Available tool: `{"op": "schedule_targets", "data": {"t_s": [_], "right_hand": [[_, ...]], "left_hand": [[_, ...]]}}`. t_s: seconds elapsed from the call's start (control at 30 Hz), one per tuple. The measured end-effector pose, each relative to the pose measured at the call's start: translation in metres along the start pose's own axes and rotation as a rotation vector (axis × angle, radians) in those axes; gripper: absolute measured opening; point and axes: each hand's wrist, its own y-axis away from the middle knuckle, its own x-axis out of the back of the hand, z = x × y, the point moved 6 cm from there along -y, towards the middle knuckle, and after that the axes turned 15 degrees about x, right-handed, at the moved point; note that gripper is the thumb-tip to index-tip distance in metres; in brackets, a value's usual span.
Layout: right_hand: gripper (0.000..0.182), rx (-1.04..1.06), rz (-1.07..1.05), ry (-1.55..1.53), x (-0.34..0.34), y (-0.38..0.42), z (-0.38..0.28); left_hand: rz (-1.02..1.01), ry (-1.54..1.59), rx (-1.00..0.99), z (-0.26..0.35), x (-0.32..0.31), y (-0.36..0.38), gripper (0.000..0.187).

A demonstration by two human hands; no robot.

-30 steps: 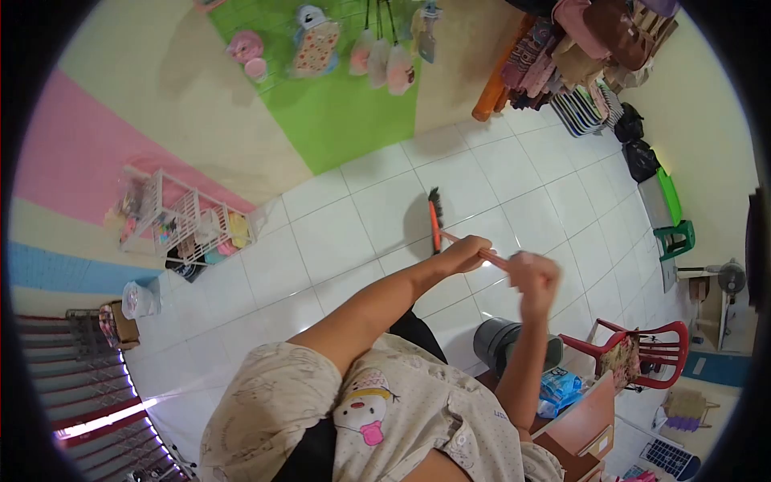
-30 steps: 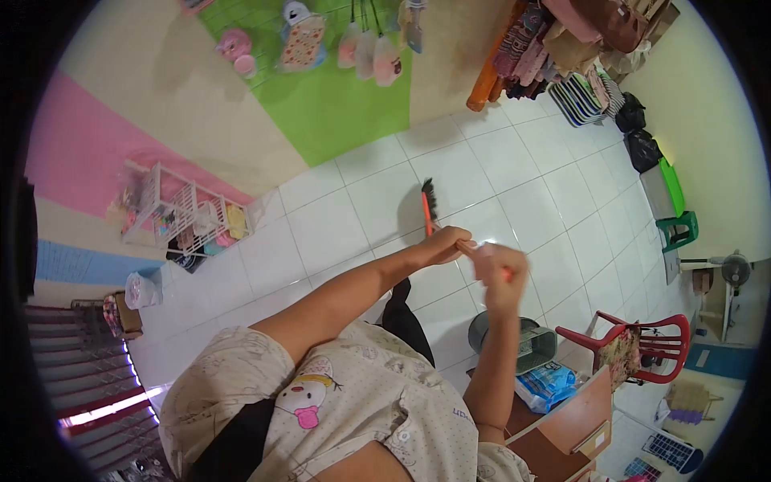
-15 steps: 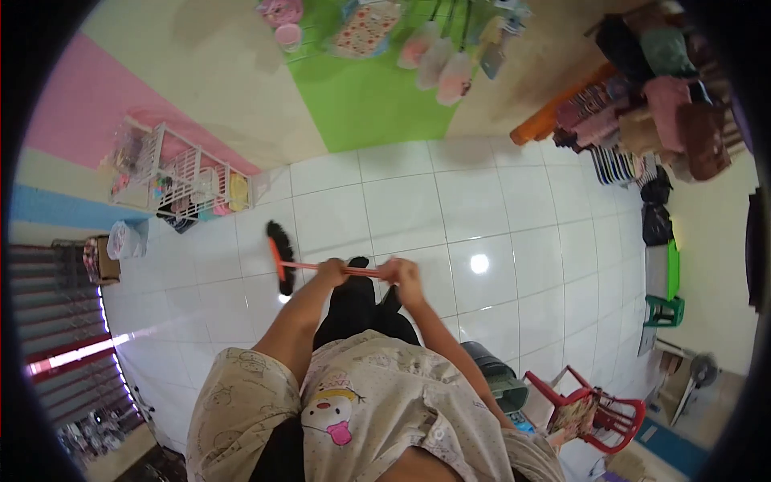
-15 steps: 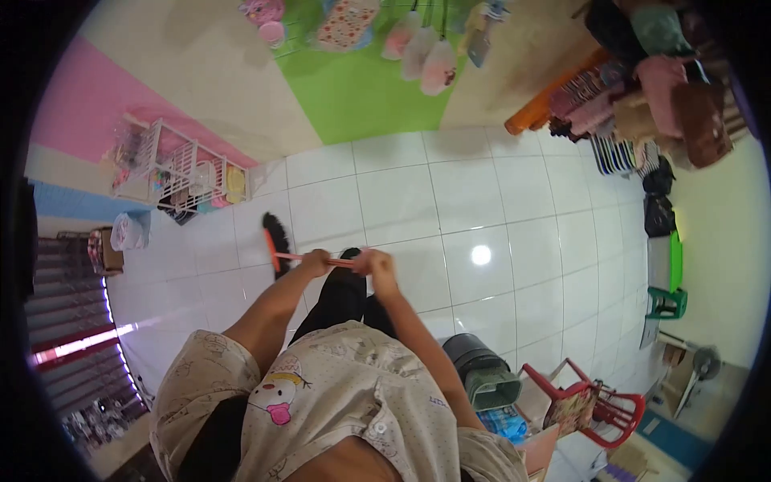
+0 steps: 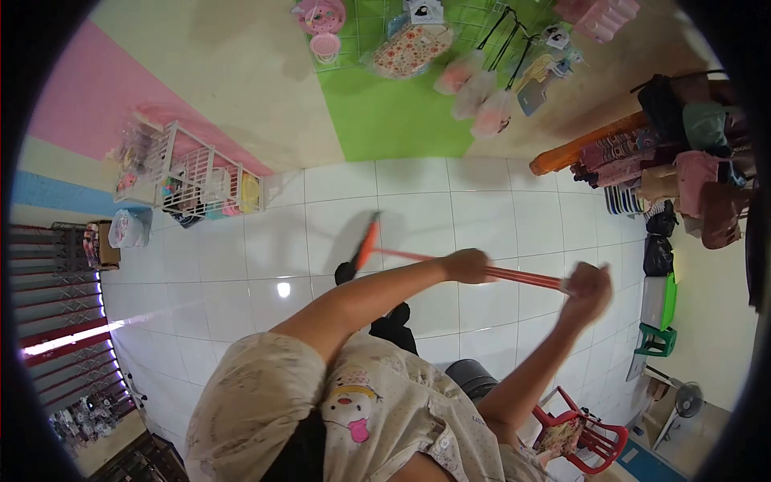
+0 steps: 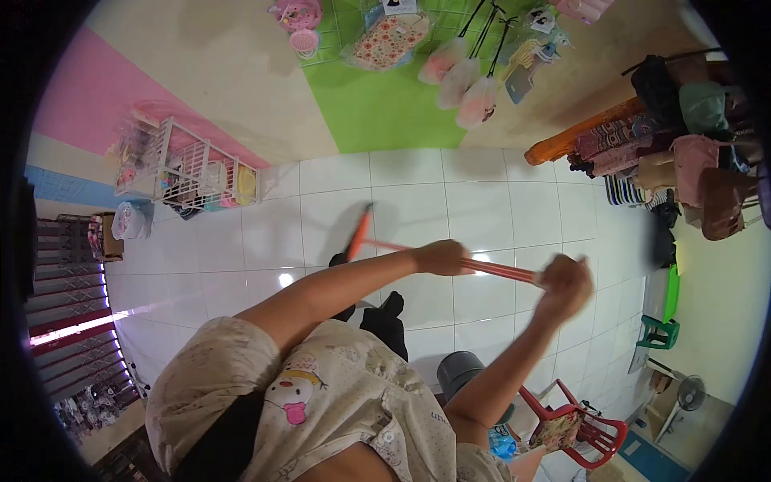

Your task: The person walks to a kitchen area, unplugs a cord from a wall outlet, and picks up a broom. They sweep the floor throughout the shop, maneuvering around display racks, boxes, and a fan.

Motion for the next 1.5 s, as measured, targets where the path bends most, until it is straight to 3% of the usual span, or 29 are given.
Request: {"op": "schedule_targets", "data": {"t_s": [0.03, 0.13, 0.23, 0.37, 0.47, 0.5, 0.53, 0.57, 0.6, 0.63, 0.8, 0.87, 0.9, 1.0, 1.1, 1.2, 1.3, 1.4, 1.5], "right_hand": [[0.044, 0.059, 0.021, 0.033, -0.004, -0.005, -0.023], [0.045, 0.111, 0.015, 0.169, -0.031, 0.002, -0.029], [0.046, 0.049, -0.037, 0.273, -0.061, 0.021, 0.017], [0.044, -0.037, -0.024, 0.043, -0.077, 0.026, 0.059], [0.040, -0.133, -0.115, -0.059, -0.124, 0.048, 0.108], [0.039, -0.258, -0.008, 0.017, -0.149, 0.066, 0.126], [0.039, -0.167, -0.295, -0.194, -0.194, 0.080, 0.136], [0.040, -0.355, -0.227, -0.063, -0.236, 0.099, 0.132], [0.042, -0.333, -0.363, -0.301, -0.270, 0.118, 0.150], [0.043, -0.444, -0.390, -0.348, -0.307, 0.137, 0.155], [0.047, -0.544, -0.801, -0.391, -0.450, 0.277, 0.179], [0.044, -0.521, -1.028, -0.397, -0.488, 0.346, 0.166], [0.045, -0.524, -1.103, -0.403, -0.501, 0.377, 0.162], [0.041, -0.486, -1.343, -0.326, -0.540, 0.436, 0.134], [0.033, -0.439, -1.419, -0.400, -0.579, 0.443, 0.090], [0.038, -0.461, -1.464, -0.539, -0.620, 0.422, 0.042], [0.046, -0.469, -1.567, -0.609, -0.683, 0.418, -0.016], [0.048, -0.802, -1.665, -0.627, -0.726, 0.484, 0.007], [0.045, -1.206, -1.778, -0.451, -0.721, 0.581, 0.059]], "left_hand": [[0.135, 0.074, -0.269, 0.017, -0.001, -0.015, 0.039], [0.030, 0.031, -0.035, 0.019, -0.002, -0.070, 0.026], [0.146, -0.013, 0.058, -0.019, 0.009, -0.097, 0.023], [0.377, -0.024, -0.046, -0.077, 0.032, -0.071, 0.021], [0.469, -0.043, -0.009, -0.175, 0.051, -0.024, 0.019], [0.470, -0.114, 0.067, -0.204, 0.068, 0.007, 0.019], [0.459, -0.130, 0.232, -0.234, 0.087, 0.040, 0.018], [0.498, -0.177, 0.322, -0.269, 0.098, 0.070, 0.019], [0.491, -0.151, 0.417, -0.302, 0.110, 0.102, 0.022], [0.540, -0.053, 0.517, -0.321, 0.128, 0.144, 0.025], [0.407, -0.104, 1.071, -0.437, 0.134, 0.334, 0.022], [0.554, -0.189, 1.356, -0.464, 0.129, 0.420, 0.022], [0.602, -0.229, 1.496, -0.470, 0.122, 0.456, 0.022], [0.920, 0.138, 1.633, -0.481, 0.106, 0.544, 0.024], [1.408, 0.080, 1.384, -0.455, 0.118, 0.590, 0.028], [1.314, 0.110, 1.209, -0.402, 0.142, 0.612, 0.025], [1.601, 0.328, 1.123, -0.354, 0.137, 0.630, 0.020], [1.803, 0.569, 1.314, -0.348, 0.100, 0.636, 0.024], [1.821, 0.829, 1.626, -0.396, 0.019, 0.627, 0.031]]}}
